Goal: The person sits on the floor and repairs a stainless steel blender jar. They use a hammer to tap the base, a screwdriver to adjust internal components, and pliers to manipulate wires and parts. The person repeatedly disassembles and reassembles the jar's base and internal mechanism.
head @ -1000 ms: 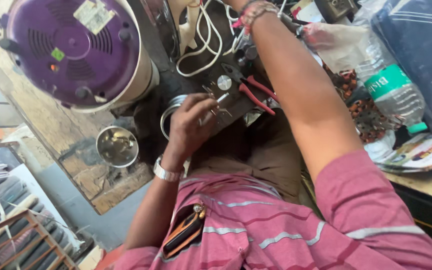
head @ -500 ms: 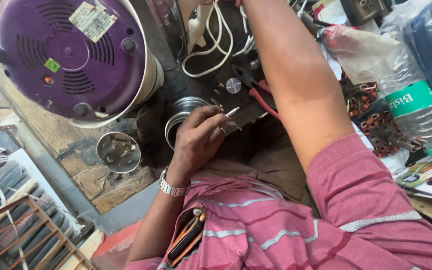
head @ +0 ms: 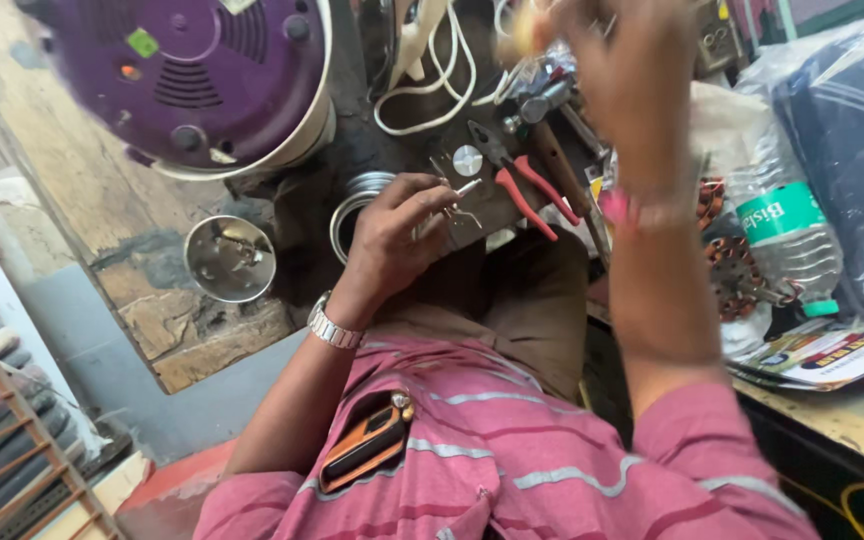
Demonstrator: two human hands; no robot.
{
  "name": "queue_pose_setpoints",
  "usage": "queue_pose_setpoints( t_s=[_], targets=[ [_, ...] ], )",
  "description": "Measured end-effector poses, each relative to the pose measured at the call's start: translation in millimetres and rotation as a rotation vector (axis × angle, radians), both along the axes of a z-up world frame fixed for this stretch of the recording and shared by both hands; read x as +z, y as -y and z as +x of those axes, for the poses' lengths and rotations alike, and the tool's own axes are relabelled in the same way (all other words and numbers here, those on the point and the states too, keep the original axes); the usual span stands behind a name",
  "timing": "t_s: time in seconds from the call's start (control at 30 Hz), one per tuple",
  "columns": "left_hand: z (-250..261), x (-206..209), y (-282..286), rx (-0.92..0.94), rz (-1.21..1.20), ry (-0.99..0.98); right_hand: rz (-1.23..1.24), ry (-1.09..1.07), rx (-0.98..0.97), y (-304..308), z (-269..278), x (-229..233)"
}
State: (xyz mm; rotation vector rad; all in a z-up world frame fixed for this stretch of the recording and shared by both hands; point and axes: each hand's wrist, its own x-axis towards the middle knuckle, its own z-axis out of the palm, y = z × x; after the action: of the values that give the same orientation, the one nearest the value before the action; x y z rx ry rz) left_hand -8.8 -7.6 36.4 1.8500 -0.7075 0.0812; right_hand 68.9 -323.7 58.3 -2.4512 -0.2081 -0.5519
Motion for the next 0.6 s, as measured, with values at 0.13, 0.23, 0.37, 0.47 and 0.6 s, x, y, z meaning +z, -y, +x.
queue_pose_setpoints(
  t_s=[0.13, 0.23, 0.37, 0.47, 0.6],
  targets=[
    [-0.8, 5.6, 3.0, 0.036, -0.05, 0.001, -0.017, -0.119, -0.059, -63.0, -106.2, -5.4],
    [-4.0, 10.3, 2.3, 0.03, -0.064, -0.06, 0.078, -0.138, -0.066, -86.1, -130.8, -38.3],
    [-3.0, 8.0, 3.1, 0.024, -0.103, -0.058, 0.109, -0.022, -0.207, -103.2, -139.8, -90.3],
    [-1.7, -0.9, 3.0, 0.003, -0.156, -0.092, 0.167, -0.08, -0.259, -110.2, -142.6, -108.2],
    [1.0, -9.0, 2.5, -0.003, -0.167, -0.125, 0.183, -0.068, -0.23, -119.3, -142.6, -120.8]
  ],
)
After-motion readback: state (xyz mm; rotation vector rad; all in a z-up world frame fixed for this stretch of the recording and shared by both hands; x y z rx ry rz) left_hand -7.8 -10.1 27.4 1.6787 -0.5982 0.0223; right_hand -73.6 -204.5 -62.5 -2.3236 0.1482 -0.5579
